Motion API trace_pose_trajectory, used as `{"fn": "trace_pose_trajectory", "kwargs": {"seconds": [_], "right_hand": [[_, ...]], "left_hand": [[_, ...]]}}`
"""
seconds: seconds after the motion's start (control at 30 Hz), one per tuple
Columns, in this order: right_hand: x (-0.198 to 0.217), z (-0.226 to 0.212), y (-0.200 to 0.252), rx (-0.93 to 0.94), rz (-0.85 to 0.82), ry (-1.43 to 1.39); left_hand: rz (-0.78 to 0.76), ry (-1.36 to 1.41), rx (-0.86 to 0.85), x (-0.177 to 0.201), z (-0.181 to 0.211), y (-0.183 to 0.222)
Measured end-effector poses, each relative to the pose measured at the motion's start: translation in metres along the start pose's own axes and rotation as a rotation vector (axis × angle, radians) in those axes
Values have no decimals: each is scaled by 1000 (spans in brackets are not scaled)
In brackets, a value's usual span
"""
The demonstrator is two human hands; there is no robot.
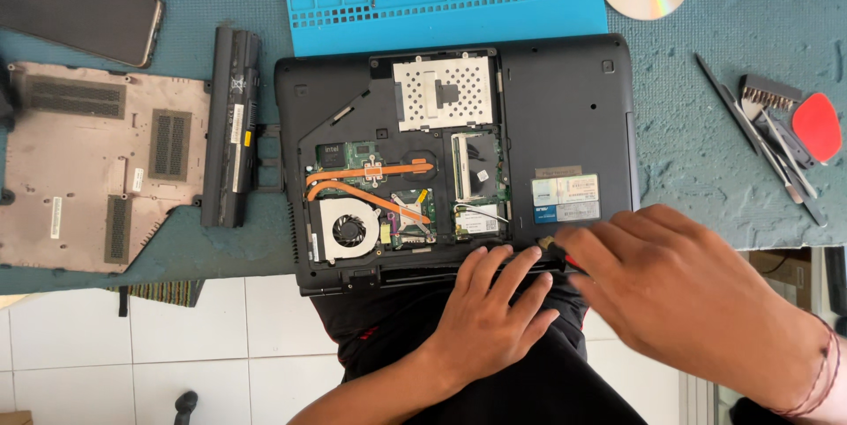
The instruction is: The person uses a screwdriver to tighten screws on the bottom case of an open laptop. They systematically work around the perimeter of the device, securing the casing while the internal components remain exposed.
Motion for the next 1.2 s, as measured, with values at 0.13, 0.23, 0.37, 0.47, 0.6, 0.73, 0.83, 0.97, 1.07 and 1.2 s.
{"fn": "trace_pose_trajectory", "kwargs": {"seconds": [0.13, 0.23, 0.37, 0.47, 0.6, 0.73, 0.83, 0.97, 1.07, 1.2], "right_hand": [[-7, -4, 3, 21, -26, -11], [3, -4, -1, -39, 78, 155], [12, -6, -3, 24, 39, 33], [15, -6, -3, 56, 58, -46], [18, -6, -5, 10, 138, 31], [15, -6, -6, 8, 170, 136], [20, -5, -9, -36, 214, 170], [11, -9, -9, 23, 48, 75], [12, -12, -8, 50, 68, 37], [21, -18, -7, 33, 224, 148]], "left_hand": [[-53, -7, 19, -3, 5, 3], [-106, -101, 24, -8, 7, 3], [-114, -108, 39, -7, 7, 2], [-109, -105, 38, -7, 7, 3], [-102, -102, 45, -5, 6, 3], [-96, -105, 48, -5, 5, 3], [-104, -114, 39, -4, 5, 3], [-100, -105, 35, -3, 5, 2], [-95, -95, 38, -3, 4, 2], [-93, -80, 36, -1, 5, 2]]}}
Point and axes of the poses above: each hand's wrist, its own y-axis away from the middle knuckle, its own x-axis out of the back of the hand, z = x × y, the point moved 9 cm from there along -y, towards the middle knuckle, and after that the axes turned 11 degrees about -x, right-handed, at the moved point
